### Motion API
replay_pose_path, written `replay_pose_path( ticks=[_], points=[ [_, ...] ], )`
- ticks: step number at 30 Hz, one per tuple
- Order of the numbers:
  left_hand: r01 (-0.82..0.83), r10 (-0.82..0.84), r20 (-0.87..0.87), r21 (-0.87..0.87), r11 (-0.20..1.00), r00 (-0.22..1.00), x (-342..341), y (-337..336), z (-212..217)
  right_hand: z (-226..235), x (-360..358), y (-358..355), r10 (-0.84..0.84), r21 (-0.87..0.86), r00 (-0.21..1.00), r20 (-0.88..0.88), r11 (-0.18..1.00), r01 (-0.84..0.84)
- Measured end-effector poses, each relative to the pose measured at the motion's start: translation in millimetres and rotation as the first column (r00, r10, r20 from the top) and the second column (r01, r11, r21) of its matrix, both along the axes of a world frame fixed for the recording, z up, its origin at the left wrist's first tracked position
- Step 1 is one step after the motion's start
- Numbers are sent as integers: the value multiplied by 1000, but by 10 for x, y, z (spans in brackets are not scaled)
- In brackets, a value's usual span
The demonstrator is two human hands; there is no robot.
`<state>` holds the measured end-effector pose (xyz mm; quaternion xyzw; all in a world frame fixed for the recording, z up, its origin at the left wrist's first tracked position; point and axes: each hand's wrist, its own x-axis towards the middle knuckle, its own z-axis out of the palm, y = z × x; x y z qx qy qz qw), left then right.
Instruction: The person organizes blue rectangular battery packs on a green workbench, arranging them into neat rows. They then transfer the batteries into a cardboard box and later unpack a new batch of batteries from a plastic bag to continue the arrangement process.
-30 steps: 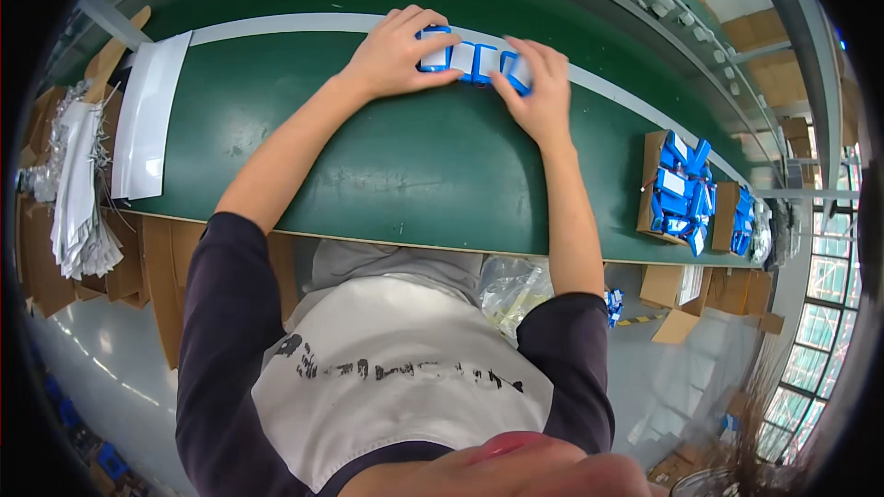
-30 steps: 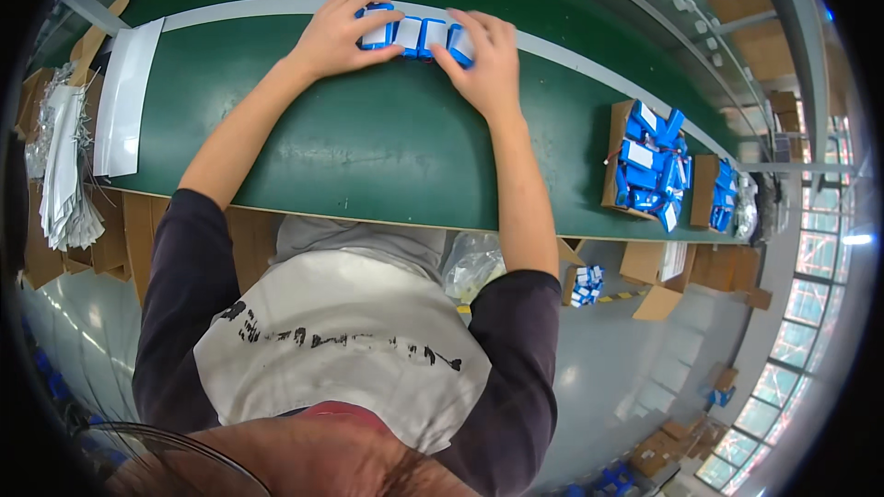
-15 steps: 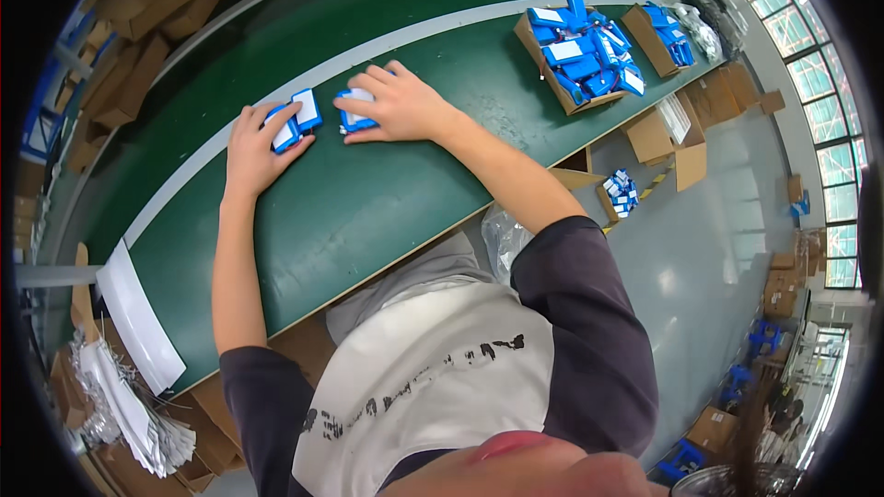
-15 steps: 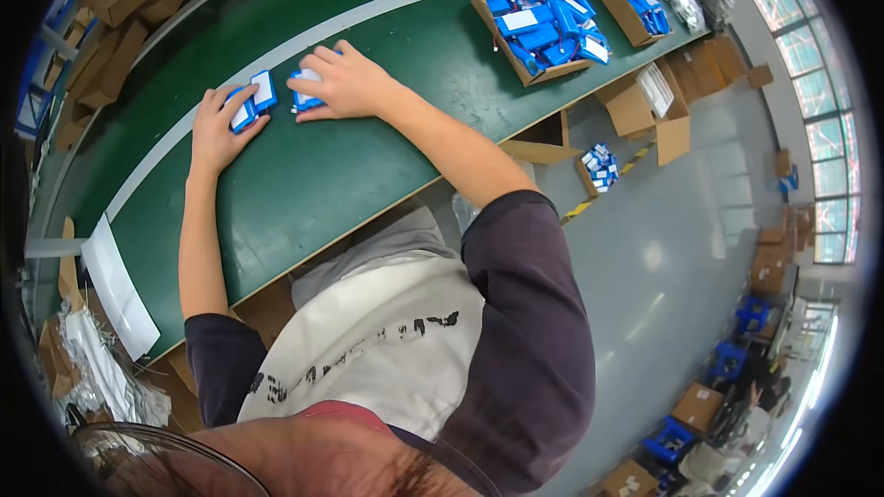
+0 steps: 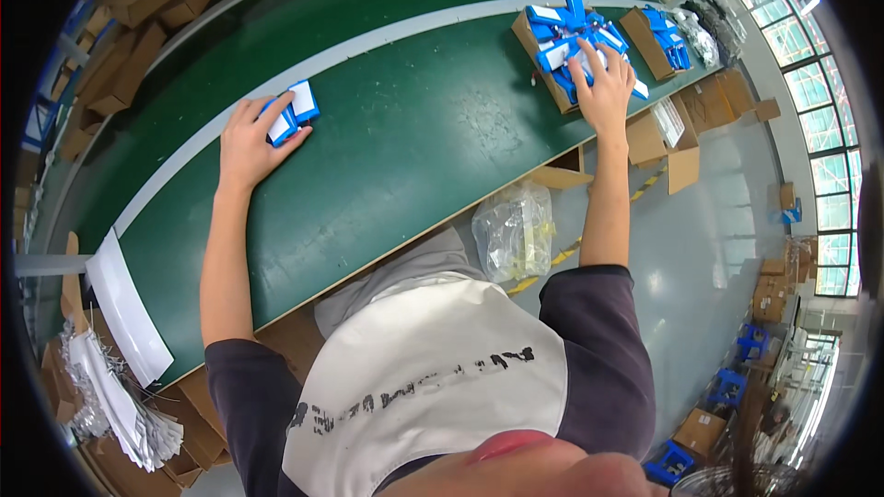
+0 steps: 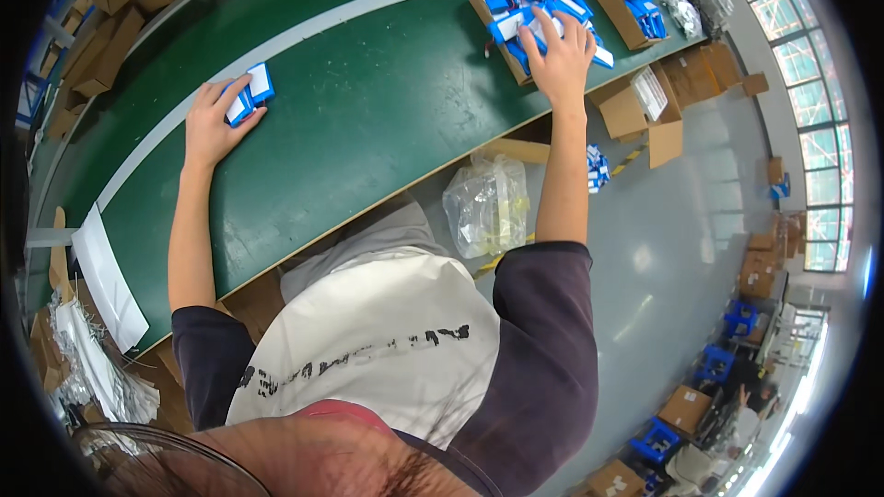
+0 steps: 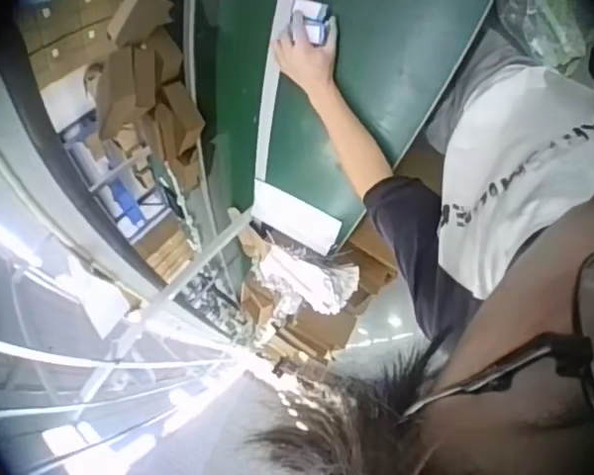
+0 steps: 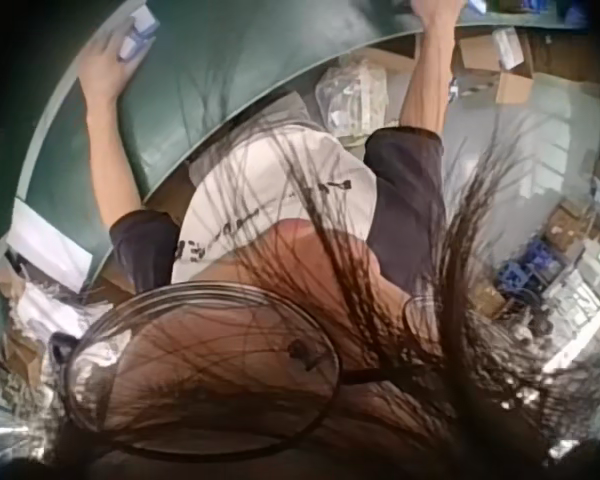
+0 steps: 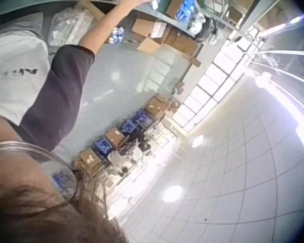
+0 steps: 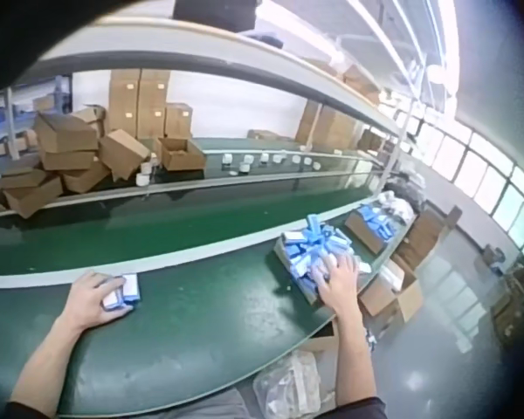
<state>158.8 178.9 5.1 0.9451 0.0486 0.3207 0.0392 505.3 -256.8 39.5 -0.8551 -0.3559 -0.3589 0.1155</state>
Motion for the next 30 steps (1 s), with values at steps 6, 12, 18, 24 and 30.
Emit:
replay_pose_path(
  ticks=[6,12,18,24,30],
  points=[
    [44,-38,117,-42,998,992,26,-48,47,-116,-187,224,135,289,988,-77,951,-107],
    [70,-68,123,-13,997,990,-38,-232,125,-287,-356,-25,272,573,961,50,780,-250],
    [135,-129,83,-83,987,988,102,-322,-35,-3075,-21,-2983,559,566,594,-579,-249,786],
    [155,-156,65,31,987,986,-59,-313,109,-4495,-2298,-1948,705,76,-13,-709,95,993],
    [455,-414,241,-151,877,878,194,-1355,305,-3855,-3169,-672,812,435,110,-573,188,880]
  ],
)
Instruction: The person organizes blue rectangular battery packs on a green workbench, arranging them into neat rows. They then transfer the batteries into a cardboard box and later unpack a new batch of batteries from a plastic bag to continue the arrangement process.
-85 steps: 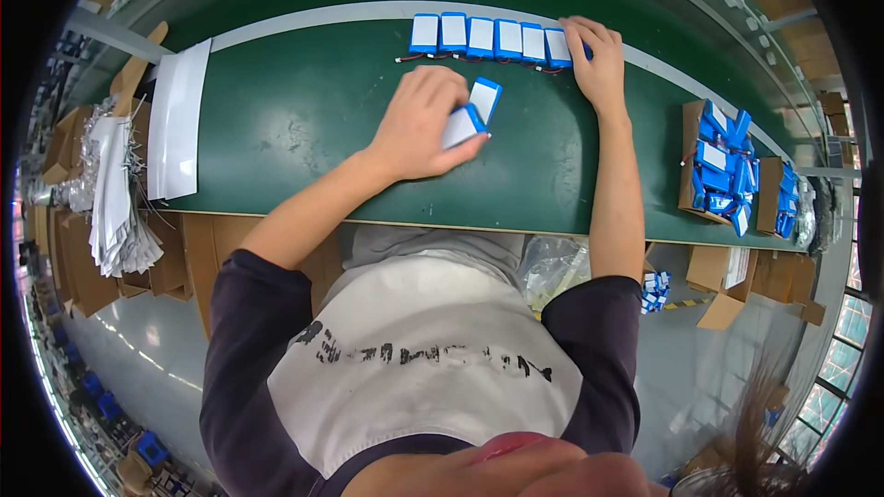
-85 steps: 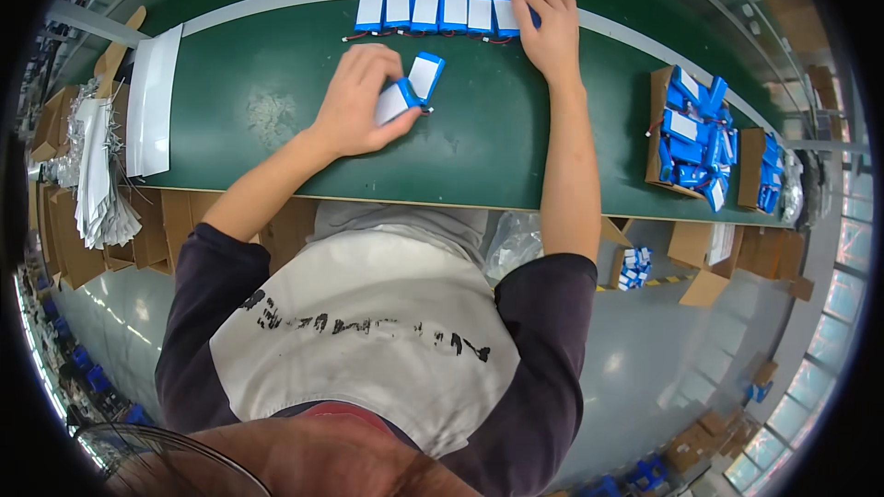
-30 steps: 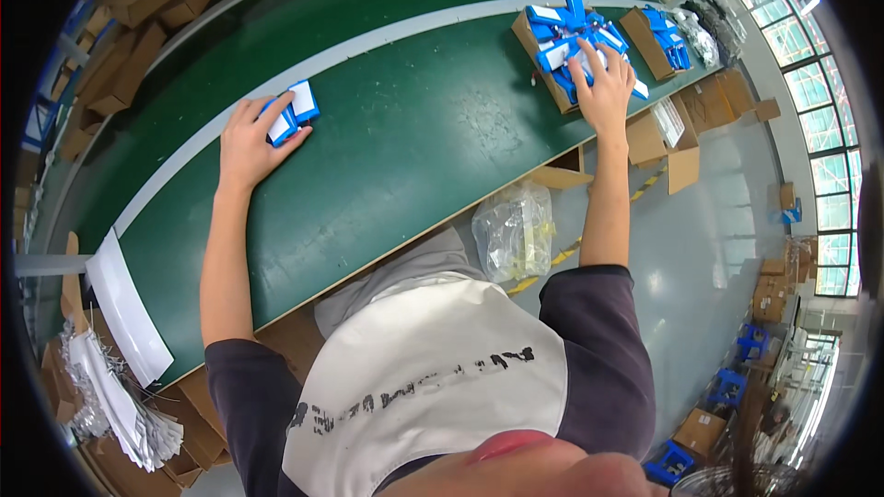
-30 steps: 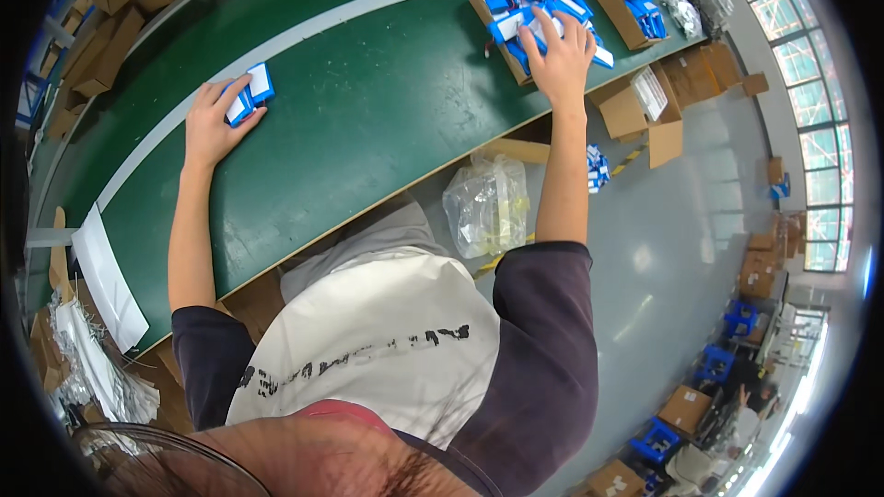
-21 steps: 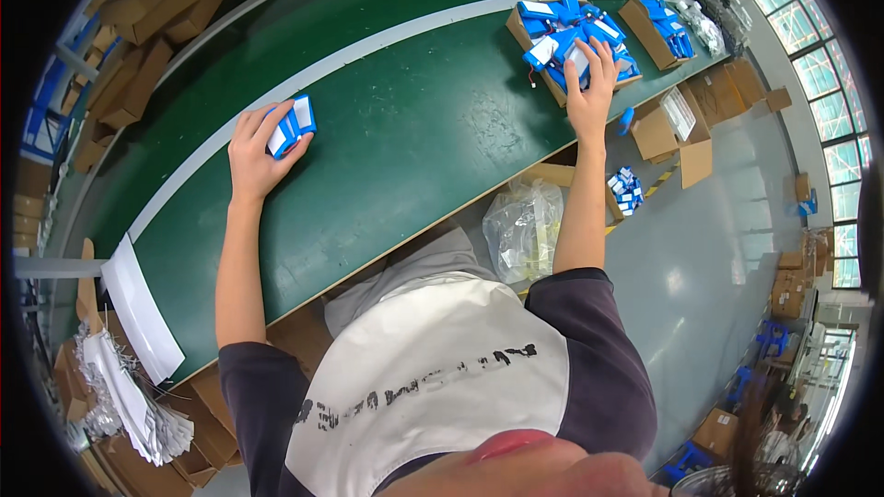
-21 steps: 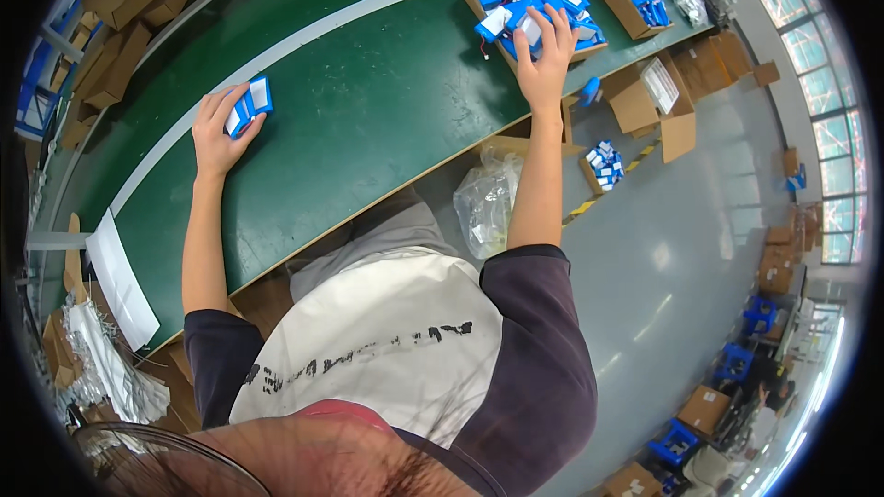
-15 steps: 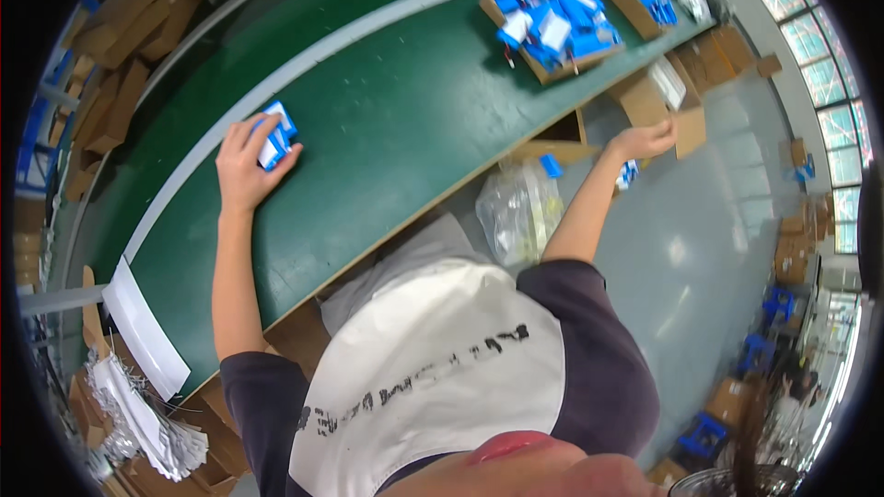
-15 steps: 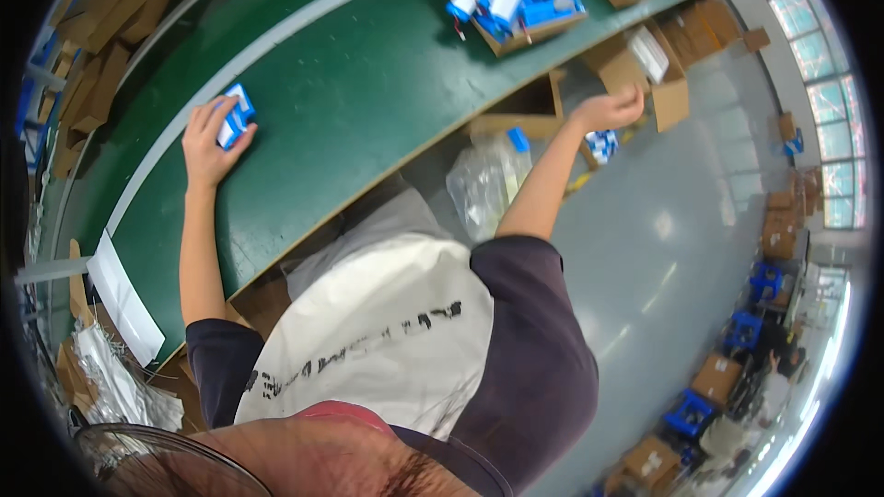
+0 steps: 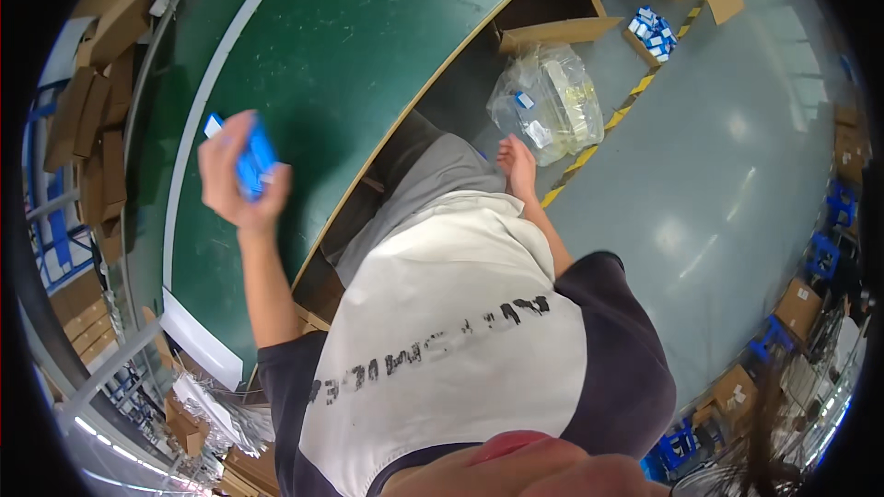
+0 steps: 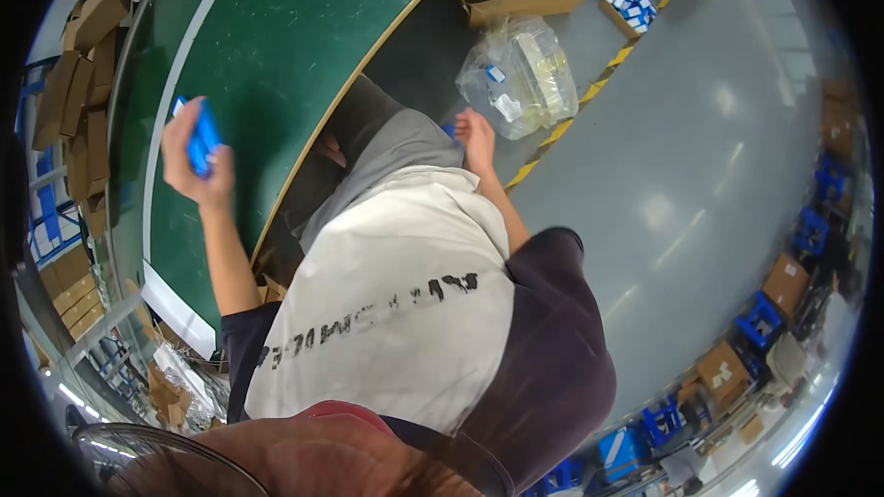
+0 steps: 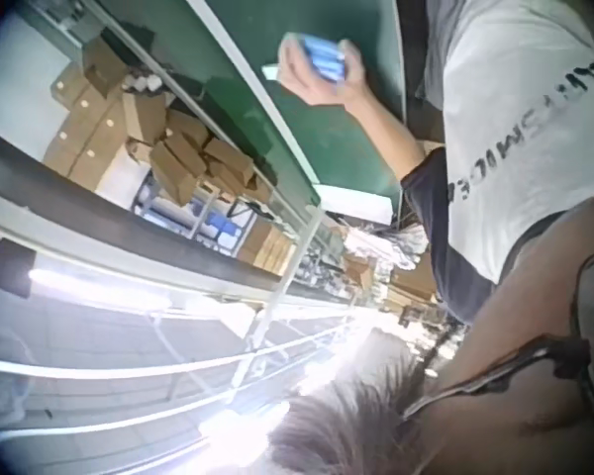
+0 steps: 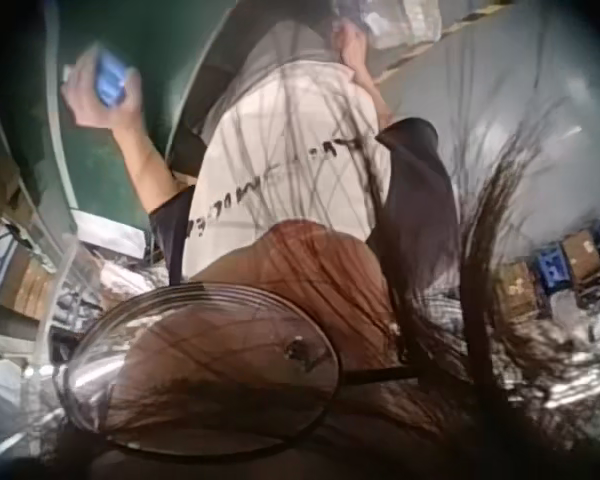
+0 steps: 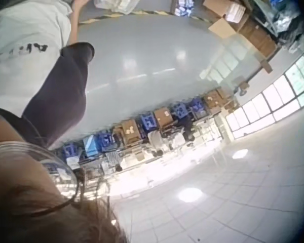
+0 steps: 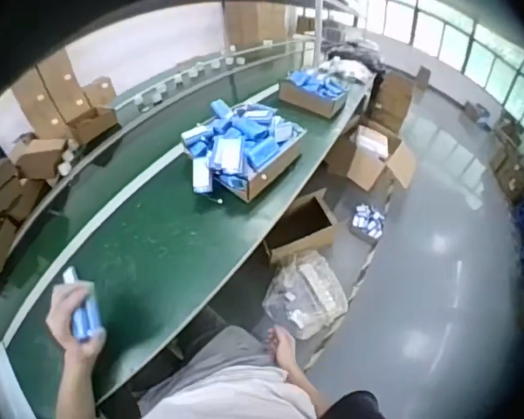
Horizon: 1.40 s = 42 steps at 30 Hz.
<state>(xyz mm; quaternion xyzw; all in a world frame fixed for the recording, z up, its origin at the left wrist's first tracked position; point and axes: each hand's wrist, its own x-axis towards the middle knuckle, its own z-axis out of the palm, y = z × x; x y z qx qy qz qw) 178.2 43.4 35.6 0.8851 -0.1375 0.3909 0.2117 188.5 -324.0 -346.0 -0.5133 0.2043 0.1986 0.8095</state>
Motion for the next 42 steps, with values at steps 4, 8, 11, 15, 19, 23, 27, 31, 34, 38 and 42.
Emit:
replay_pose_path(
  ticks=[4,8,11,15,19,23,27,31,34,38,42],
  points=[
    [396,-366,-186,162,904,912,365,-1177,151,2661,339,407,214,752,953,215,586,-301],
    [563,-521,-293,80,822,802,1070,-1934,-157,3294,772,348,123,862,983,137,473,-179],
    [486,-455,-219,119,866,863,1283,-1936,296,3100,1159,32,51,929,998,36,367,-52],
    [222,-223,-123,-25,975,967,1403,-1426,104,3541,1868,-100,-281,552,882,378,833,28],
    [-85,59,-160,-160,983,985,1827,-936,-482,4198,2965,149,-196,118,420,886,972,204],
    [-108,91,-149,-108,988,985,2510,-1092,-527,4571,4031,266,551,-450,4,835,678,581],
    [-59,25,-240,-133,989,970,2512,-1042,-607,4222,4462,505,981,-633,-71,180,171,755],
    [-42,39,-17,-295,954,999,2491,-850,-412,4444,4226,420,729,-419,-376,572,654,630],
    [-17,58,101,-363,932,993,2637,-784,-28,3872,3421,341,-13,-19,67,998,890,456],
    [113,-111,-270,-6,994,956,3382,-763,152,2201,2492,-146,56,-241,514,856,923,300],
    [49,-101,-175,-280,959,979,2722,-1032,-69,-97,1655,-628,411,-674,874,259,725,-141]
  ],
)
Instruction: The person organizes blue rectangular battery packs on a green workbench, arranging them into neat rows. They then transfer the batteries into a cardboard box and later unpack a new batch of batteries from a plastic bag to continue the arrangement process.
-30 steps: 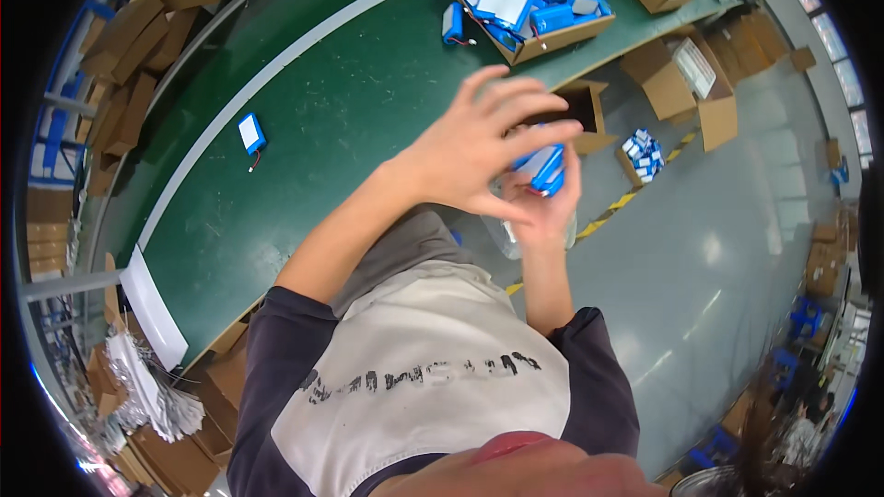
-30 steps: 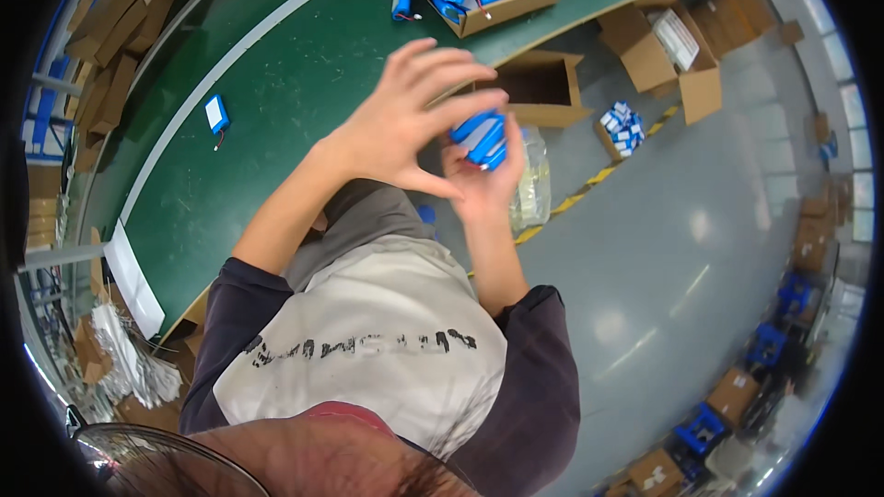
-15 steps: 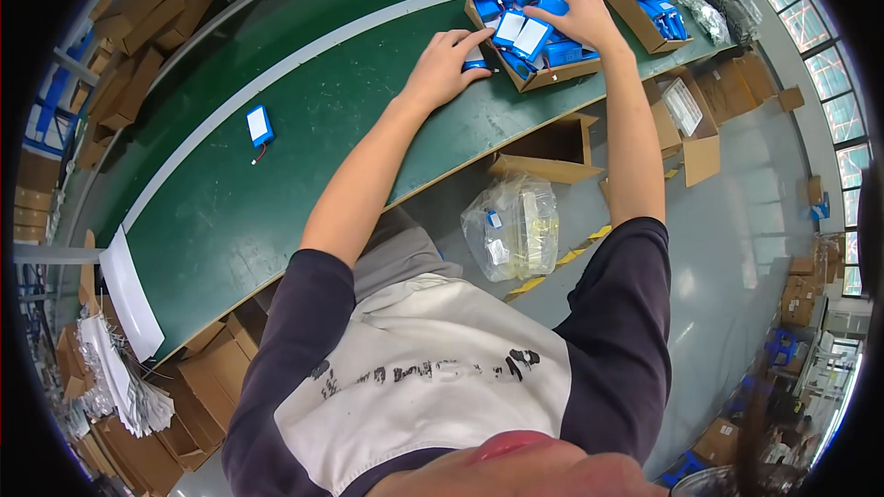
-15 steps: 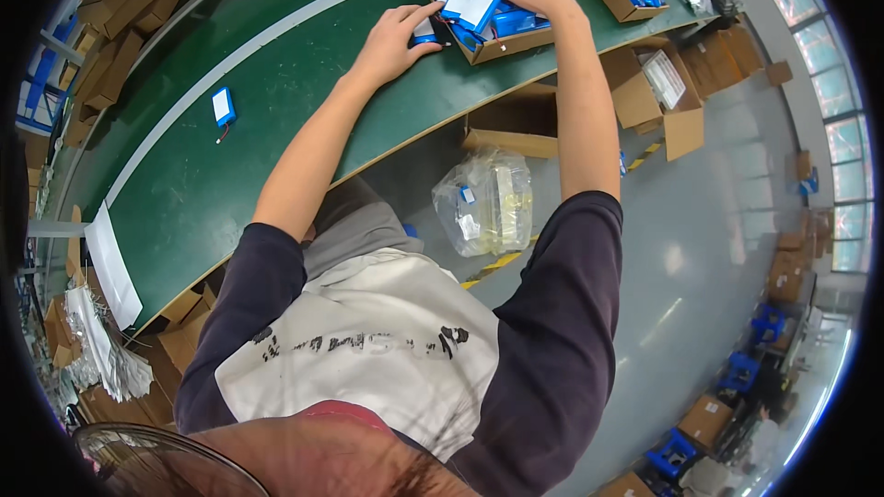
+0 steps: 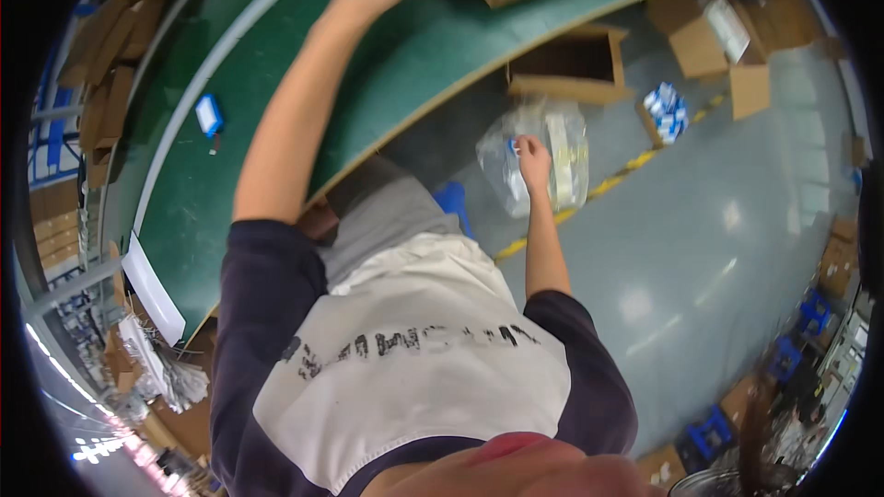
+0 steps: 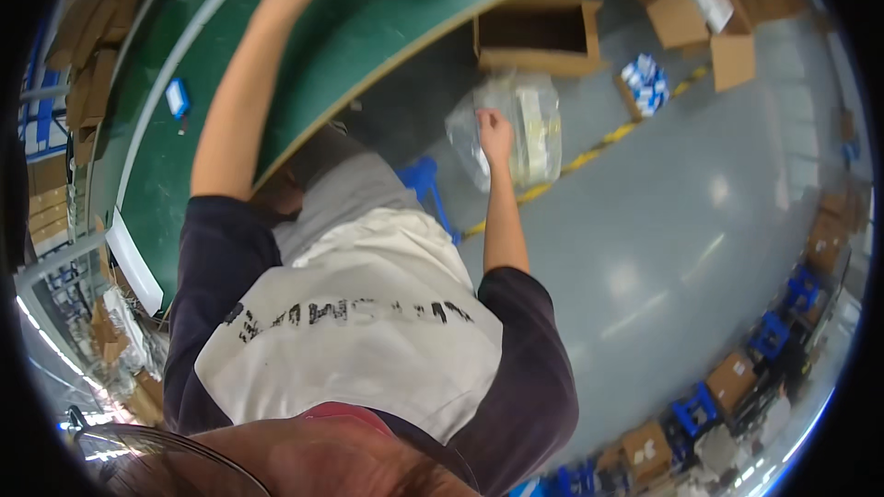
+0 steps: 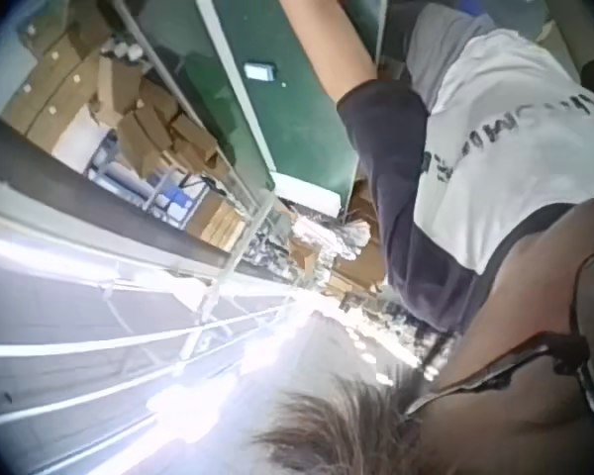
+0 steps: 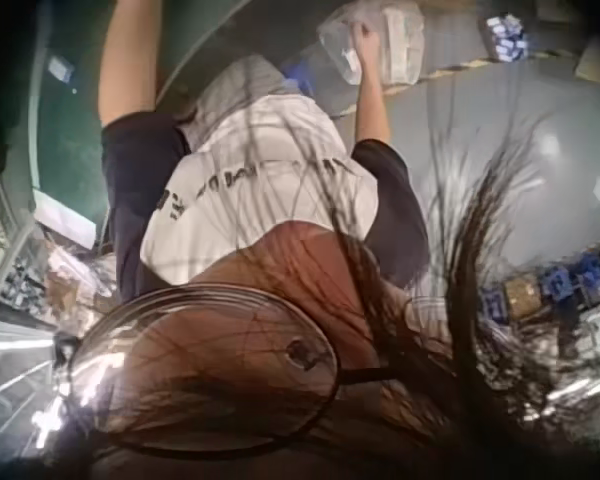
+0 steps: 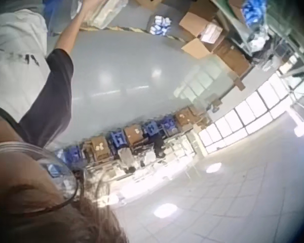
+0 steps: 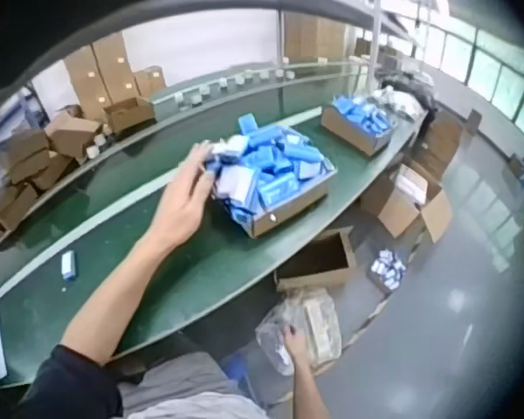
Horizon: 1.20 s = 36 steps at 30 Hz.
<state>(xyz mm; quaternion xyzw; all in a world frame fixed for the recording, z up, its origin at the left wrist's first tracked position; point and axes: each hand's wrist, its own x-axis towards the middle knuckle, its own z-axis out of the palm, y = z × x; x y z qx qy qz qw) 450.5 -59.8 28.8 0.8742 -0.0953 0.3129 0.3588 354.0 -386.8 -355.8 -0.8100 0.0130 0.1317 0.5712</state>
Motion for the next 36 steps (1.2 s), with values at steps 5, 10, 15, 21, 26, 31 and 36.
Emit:
replay_pose_path(
  ticks=[5,10,15,21,26,31,36],
  points=[
    [164,68,-369,560,812,927,-1561,-236,-148,-1776,-492,-359,70,-412,962,-263,893,-178],
    [204,219,-505,653,729,835,-1625,-500,-145,-1583,90,52,21,-532,984,-176,839,-113],
    [202,221,-509,649,733,832,-1382,-536,-160,-2350,604,-156,293,-509,905,-309,753,-417],
    [192,271,-519,673,714,811,-1466,-625,-128,-2150,427,-121,360,-549,770,-526,548,-632],
    [202,246,-535,645,737,808,-1473,-598,-98,-2192,-161,-166,435,-502,788,-436,609,-614],
    [194,199,-512,613,766,836,-1415,-602,-77,-2228,-405,-159,303,-533,899,-316,728,-432],
    [116,145,-456,497,860,878,-1666,-535,-119,-1297,-121,-294,-7,-508,982,-189,856,-92]
  ],
)
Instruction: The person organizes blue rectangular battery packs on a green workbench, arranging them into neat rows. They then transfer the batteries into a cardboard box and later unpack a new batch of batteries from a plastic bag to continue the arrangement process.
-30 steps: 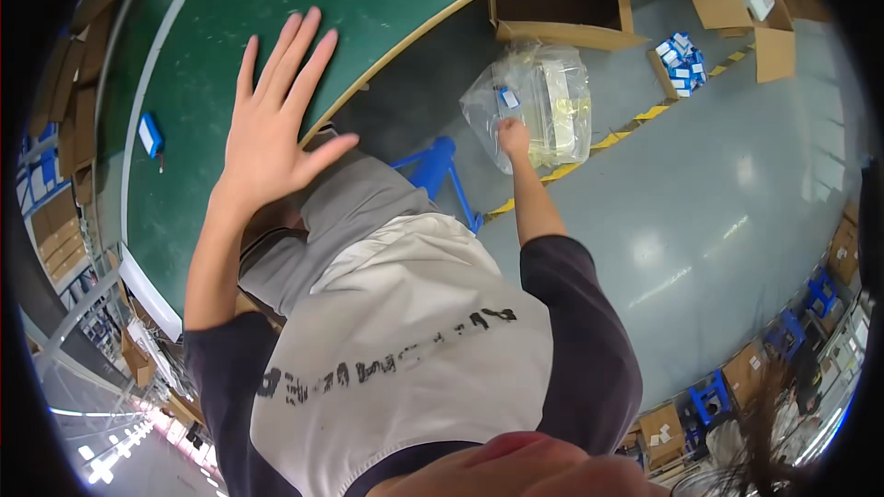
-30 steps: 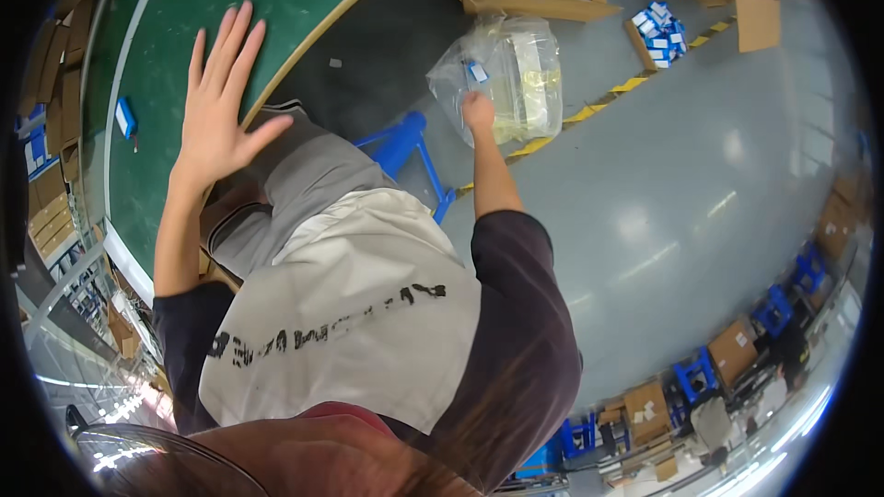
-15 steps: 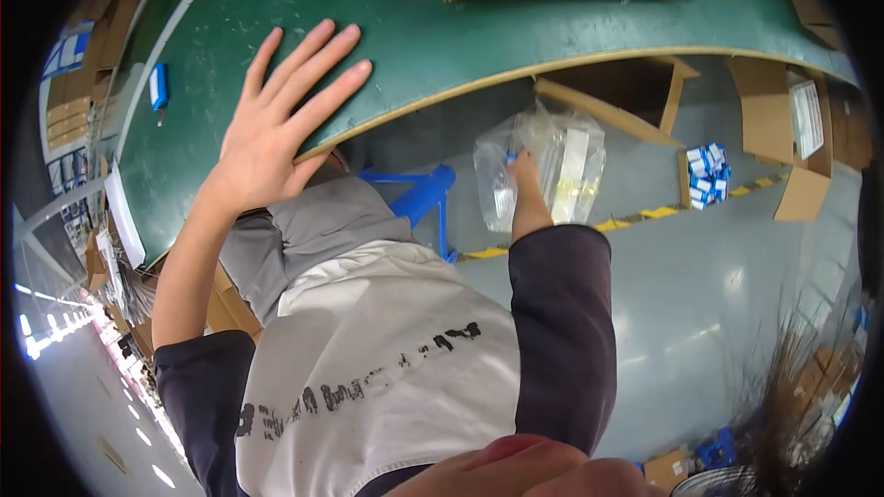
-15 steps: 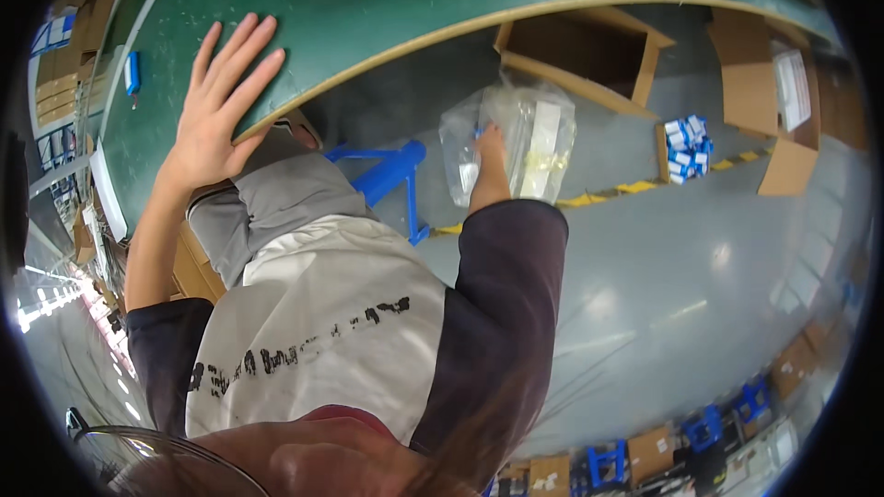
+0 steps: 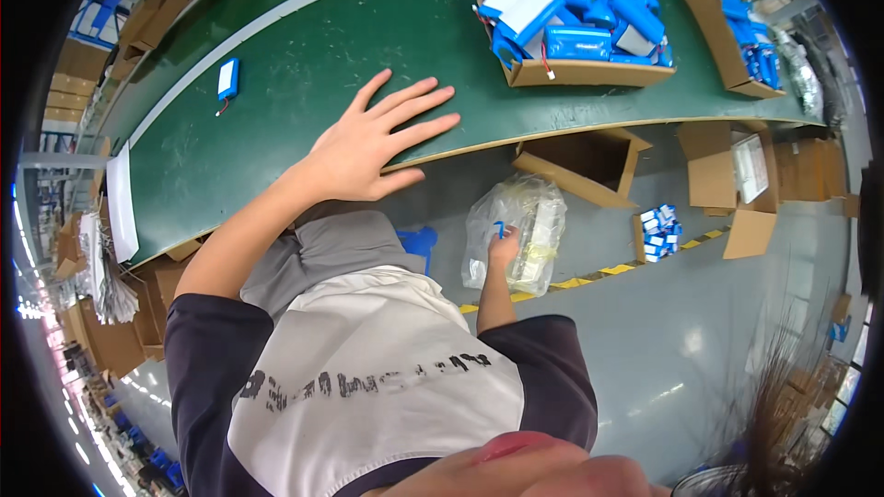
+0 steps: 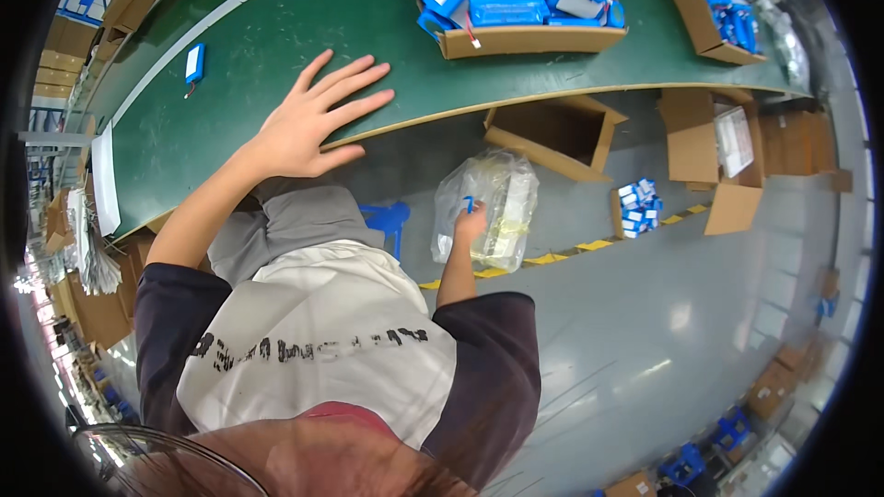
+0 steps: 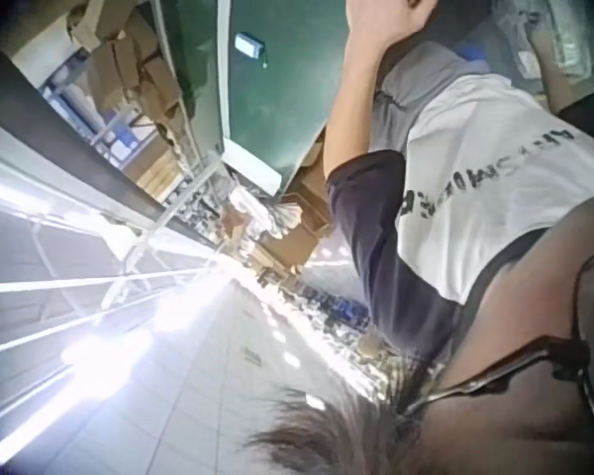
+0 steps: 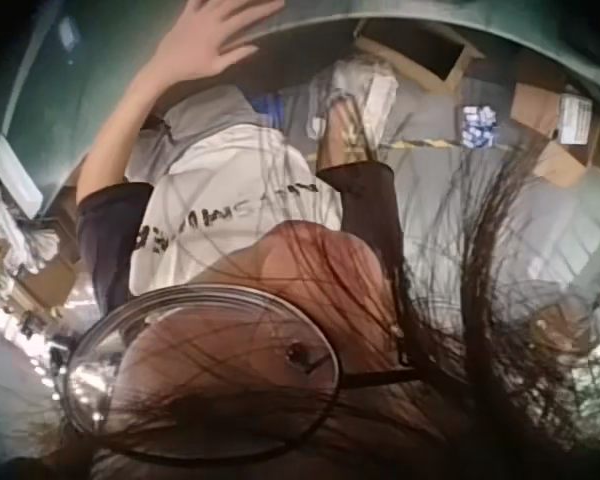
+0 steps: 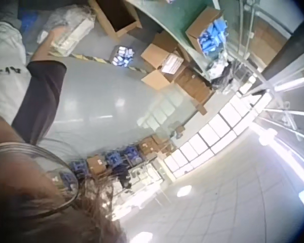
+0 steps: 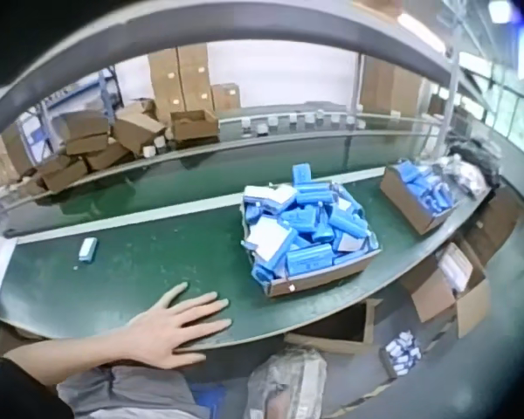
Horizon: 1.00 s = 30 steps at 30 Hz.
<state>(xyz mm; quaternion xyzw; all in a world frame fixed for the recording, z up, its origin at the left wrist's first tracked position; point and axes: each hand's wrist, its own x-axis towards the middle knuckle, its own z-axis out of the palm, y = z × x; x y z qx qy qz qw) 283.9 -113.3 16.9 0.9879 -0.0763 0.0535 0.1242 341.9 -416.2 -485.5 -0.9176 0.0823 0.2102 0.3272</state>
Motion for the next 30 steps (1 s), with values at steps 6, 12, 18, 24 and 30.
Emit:
replay_pose_path(
  ticks=[6,12,18,24,30],
  points=[
    [-178,101,477,119,977,873,-214,1065,7,1184,883,-677,-662,797,721,204,540,271],
    [-517,475,396,-2,856,786,-988,2369,-358,4409,1257,140,-444,664,514,734,629,-405],
    [-637,565,449,14,770,692,-1066,2254,-357,5650,2000,1068,-12,-59,-138,990,862,-504],
    [-542,550,468,-168,823,691,-1055,2156,-284,5786,2523,1412,537,-436,-110,837,530,-727],
    [-112,453,398,-641,760,798,225,1522,71,5609,2353,1382,459,-405,-102,883,633,-660]
  ],
)
